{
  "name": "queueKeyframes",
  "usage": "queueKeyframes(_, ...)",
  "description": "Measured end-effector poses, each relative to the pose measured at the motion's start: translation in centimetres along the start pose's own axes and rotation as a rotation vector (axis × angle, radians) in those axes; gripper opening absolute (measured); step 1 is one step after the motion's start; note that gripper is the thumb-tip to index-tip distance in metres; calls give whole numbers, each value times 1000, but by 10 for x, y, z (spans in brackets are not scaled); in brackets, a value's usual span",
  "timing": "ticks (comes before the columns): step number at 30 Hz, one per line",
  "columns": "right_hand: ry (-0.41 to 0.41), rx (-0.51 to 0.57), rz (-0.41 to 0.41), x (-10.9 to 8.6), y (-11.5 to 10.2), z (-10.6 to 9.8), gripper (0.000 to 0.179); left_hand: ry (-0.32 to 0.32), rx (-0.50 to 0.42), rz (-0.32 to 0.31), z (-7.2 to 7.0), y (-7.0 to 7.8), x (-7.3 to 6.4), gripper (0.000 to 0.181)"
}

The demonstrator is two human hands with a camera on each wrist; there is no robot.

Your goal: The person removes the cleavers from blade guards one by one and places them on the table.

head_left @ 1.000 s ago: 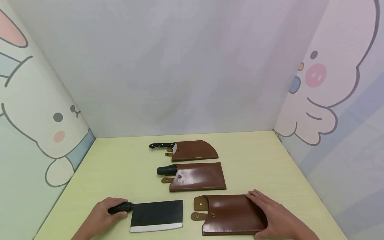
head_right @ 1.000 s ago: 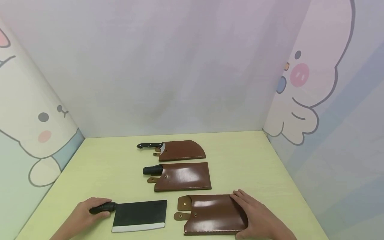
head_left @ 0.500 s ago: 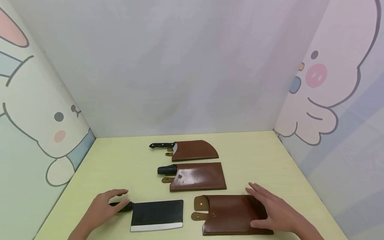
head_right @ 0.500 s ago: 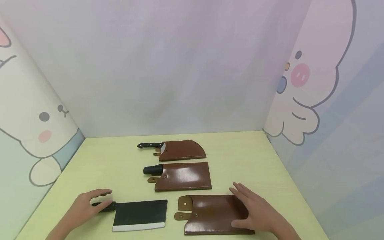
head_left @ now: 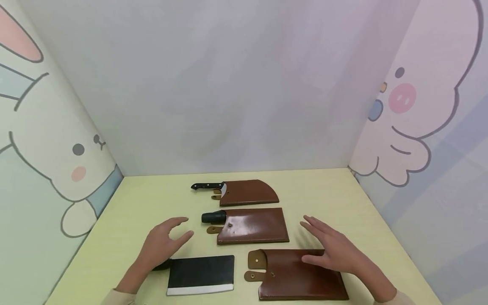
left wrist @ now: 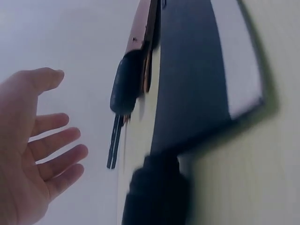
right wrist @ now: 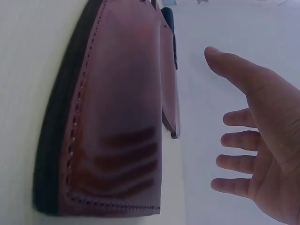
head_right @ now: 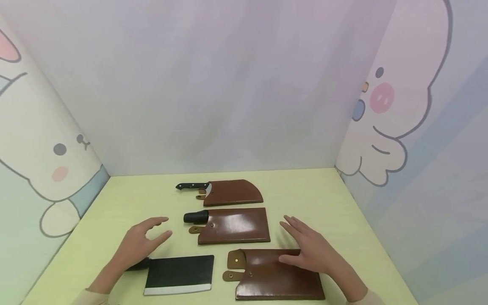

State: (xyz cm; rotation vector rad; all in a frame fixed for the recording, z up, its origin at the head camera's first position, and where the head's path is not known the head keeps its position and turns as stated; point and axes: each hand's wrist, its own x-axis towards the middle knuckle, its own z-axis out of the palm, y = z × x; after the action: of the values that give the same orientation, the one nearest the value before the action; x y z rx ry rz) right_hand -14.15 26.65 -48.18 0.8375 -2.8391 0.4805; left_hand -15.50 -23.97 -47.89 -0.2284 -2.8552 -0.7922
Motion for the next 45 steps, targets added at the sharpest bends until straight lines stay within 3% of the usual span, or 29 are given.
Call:
queueKeyframes(4,10,23,-19,16,-1,6,88,-19,-17,19,13,14,13,56)
queueKeyframes(10,-46,60,7,42,-5,15,94,-77,-33,63,29,23,30,63)
queueKeyframes(17,-128,94,18,68,-7,28,98,-160,-54,73,46,23,47,69)
queueKeyframes(27,-175,99,-17,95,-5,44,103,-217,-111,68,61,20,66,68)
queueKeyframes(34,-243,93,-36,109,-1,55,108,-275,-120,50,68,20,75,69)
queueKeyframes(45,-328,93,8,113,-2,60,117,-267,-163,76,75,14,84,55)
